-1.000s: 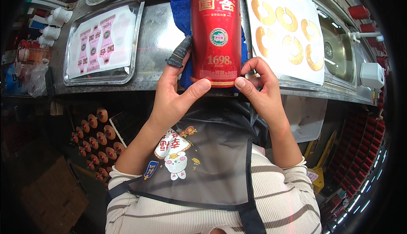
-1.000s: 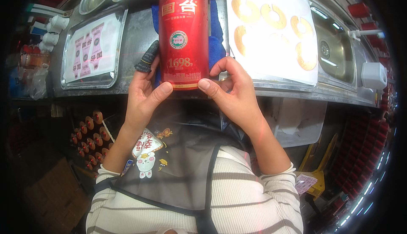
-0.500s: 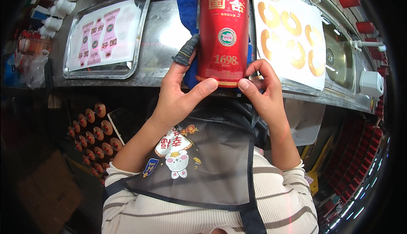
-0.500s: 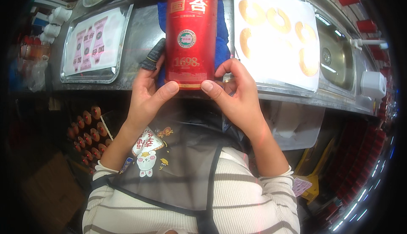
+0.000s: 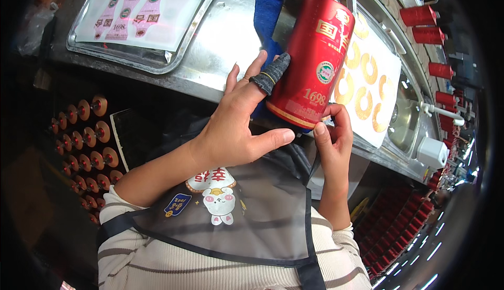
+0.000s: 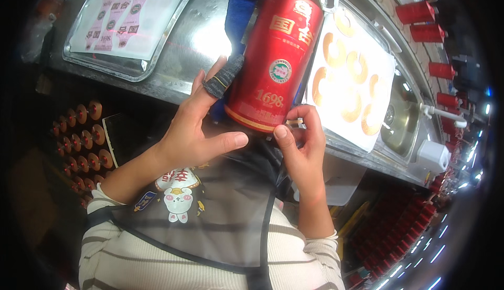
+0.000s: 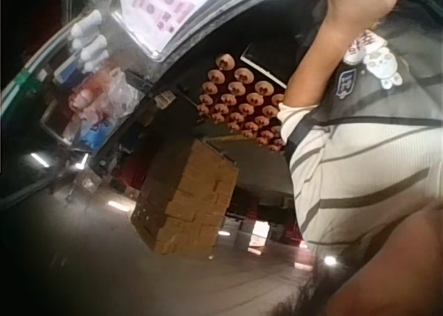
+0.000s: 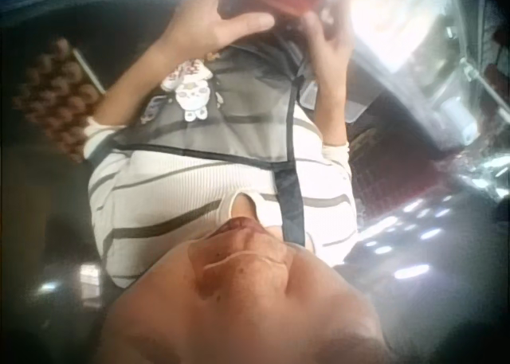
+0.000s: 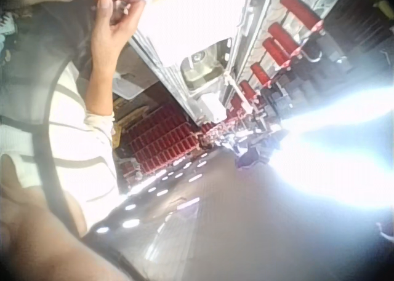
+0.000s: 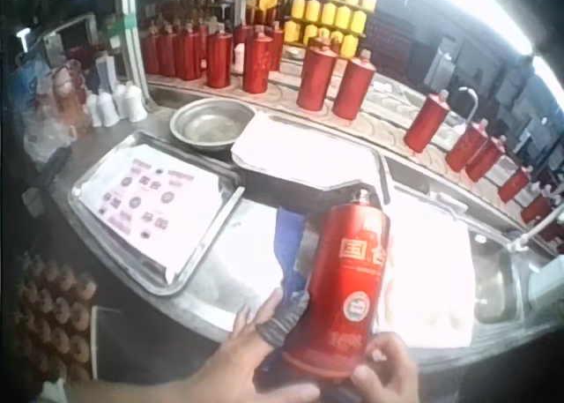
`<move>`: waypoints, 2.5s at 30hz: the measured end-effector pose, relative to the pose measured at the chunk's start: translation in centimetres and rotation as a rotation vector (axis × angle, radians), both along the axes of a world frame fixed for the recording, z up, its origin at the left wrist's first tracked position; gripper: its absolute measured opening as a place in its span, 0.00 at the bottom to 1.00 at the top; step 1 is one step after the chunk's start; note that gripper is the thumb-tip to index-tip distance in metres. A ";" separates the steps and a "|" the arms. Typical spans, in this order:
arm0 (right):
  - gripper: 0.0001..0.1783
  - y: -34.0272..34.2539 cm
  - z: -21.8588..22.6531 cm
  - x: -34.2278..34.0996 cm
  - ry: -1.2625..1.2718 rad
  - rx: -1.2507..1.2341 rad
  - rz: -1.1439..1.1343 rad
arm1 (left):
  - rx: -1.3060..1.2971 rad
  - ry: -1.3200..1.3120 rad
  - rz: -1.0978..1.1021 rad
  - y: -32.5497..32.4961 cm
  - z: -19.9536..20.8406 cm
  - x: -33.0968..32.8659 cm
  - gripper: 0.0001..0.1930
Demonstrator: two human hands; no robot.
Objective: The person applies circular gold labels to red cylindrical bottles. They pick up a bottle, place a label on the neck, smooth it with a cloth, and then place the bottle on a tray. The process is repeated for multiple bottles.
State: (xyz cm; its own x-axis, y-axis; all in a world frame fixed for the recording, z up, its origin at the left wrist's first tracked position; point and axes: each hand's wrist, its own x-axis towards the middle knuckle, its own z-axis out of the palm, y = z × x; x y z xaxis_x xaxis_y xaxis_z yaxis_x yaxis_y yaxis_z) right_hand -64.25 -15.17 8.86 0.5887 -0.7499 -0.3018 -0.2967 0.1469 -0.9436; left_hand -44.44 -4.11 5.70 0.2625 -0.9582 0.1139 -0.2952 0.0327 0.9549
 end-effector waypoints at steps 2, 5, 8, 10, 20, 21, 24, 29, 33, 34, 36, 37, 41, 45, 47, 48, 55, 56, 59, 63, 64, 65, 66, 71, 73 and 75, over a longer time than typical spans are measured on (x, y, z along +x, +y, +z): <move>0.18 0.1 0.3 0.3 0.005 0.005 -0.006 | -0.015 0.021 0.065 -0.1 -0.3 -0.5 0.46; 0.19 0.1 0.2 0.3 -0.011 0.034 -0.005 | -0.009 0.009 0.174 -0.5 -0.6 -2.2 0.43; 0.20 0.1 0.1 0.1 -0.028 0.035 0.003 | -0.024 0.018 0.190 -0.6 -0.8 -2.4 0.43; 0.20 0.0 0.0 0.0 -0.039 0.028 0.007 | -0.036 0.029 0.188 -0.6 -0.8 -2.3 0.42; 0.20 0.1 -0.2 0.0 -0.089 0.089 -0.028 | -0.088 0.113 0.208 -0.7 -1.4 -2.2 0.40; 0.20 0.2 0.0 0.3 -0.088 0.087 -0.014 | -0.091 0.112 0.211 -0.7 -1.4 -2.3 0.40; 0.20 0.1 0.2 0.4 -0.075 0.072 -0.002 | -0.098 0.110 0.207 -0.7 -1.5 -2.3 0.38; 0.20 0.0 0.2 0.2 -0.061 0.077 0.008 | -0.084 0.124 0.185 -0.6 -1.4 -2.0 0.39; 0.20 0.2 0.4 0.4 -0.066 0.127 -0.038 | -0.066 0.123 0.198 -0.9 -0.6 -2.3 0.42; 0.20 0.2 0.6 0.7 -0.064 0.133 -0.044 | -0.060 0.113 0.201 -0.9 -0.6 -2.4 0.42; 0.20 0.4 0.8 0.9 -0.053 0.139 -0.040 | -0.049 0.093 0.207 -1.0 -0.6 -2.4 0.43; 0.20 0.4 0.8 1.0 -0.048 0.135 -0.034 | -0.041 0.109 0.203 -1.0 -0.6 -2.4 0.43; 0.20 0.4 0.6 0.9 -0.032 0.101 -0.022 | -0.024 0.157 0.199 -1.0 -0.5 -2.4 0.43; 0.20 0.3 0.5 0.7 -0.010 0.093 -0.016 | -0.011 0.156 0.175 -1.0 -0.4 -2.3 0.43; 0.19 0.2 0.4 0.4 -0.010 0.109 -0.016 | -0.006 0.160 0.177 -1.0 -0.5 -2.3 0.43; 0.18 0.1 0.2 0.3 -0.013 0.116 -0.016 | -0.003 0.161 0.177 -1.0 -0.6 -2.3 0.43; 0.11 -0.5 -0.1 -0.3 -0.078 0.189 -0.048 | 0.049 0.265 0.150 -1.0 -0.4 -2.5 0.44; 0.12 -0.6 -0.2 -0.4 -0.054 0.158 -0.032 | 0.069 0.294 0.133 -0.9 -0.5 -2.3 0.44; 0.12 -1.1 -0.1 -0.7 -0.013 0.115 0.013 | 0.055 0.356 0.102 -0.5 -1.1 -2.0 0.44; 0.09 -1.3 -0.1 -1.1 0.010 0.152 0.018 | 0.090 0.412 0.073 -0.3 -0.9 -1.7 0.43; 0.09 -1.4 -0.3 -1.3 0.016 0.143 0.024 | 0.099 0.415 0.070 -0.3 -0.9 -1.7 0.42; 0.09 -1.5 -0.4 -1.4 0.022 0.135 0.030 | 0.095 0.403 0.074 -0.3 -1.0 -1.8 0.42; 0.09 -1.5 -0.6 -1.5 0.028 0.127 0.036 | 0.091 0.413 0.074 -0.3 -1.0 -1.8 0.42; 0.08 -1.8 -0.8 -2.1 -0.006 0.131 0.063 | 0.102 0.501 0.075 -0.4 -0.5 -2.2 0.41; 0.08 -2.0 -0.8 -2.2 -0.002 0.135 0.074 | 0.115 0.516 0.074 -0.4 -0.3 -2.2 0.41; 0.07 -2.0 -0.7 -2.1 -0.003 0.148 0.071 | 0.118 0.543 0.068 -0.5 -0.2 -2.3 0.40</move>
State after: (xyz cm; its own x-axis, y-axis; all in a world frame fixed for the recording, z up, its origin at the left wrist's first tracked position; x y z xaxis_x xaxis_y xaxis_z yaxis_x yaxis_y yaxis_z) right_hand -66.32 -17.13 8.20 0.6396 -0.6539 -0.4041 -0.3083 0.2634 -0.9141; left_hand -46.76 -4.59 5.51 0.3155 -0.9350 -0.1617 0.2419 -0.0855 0.9665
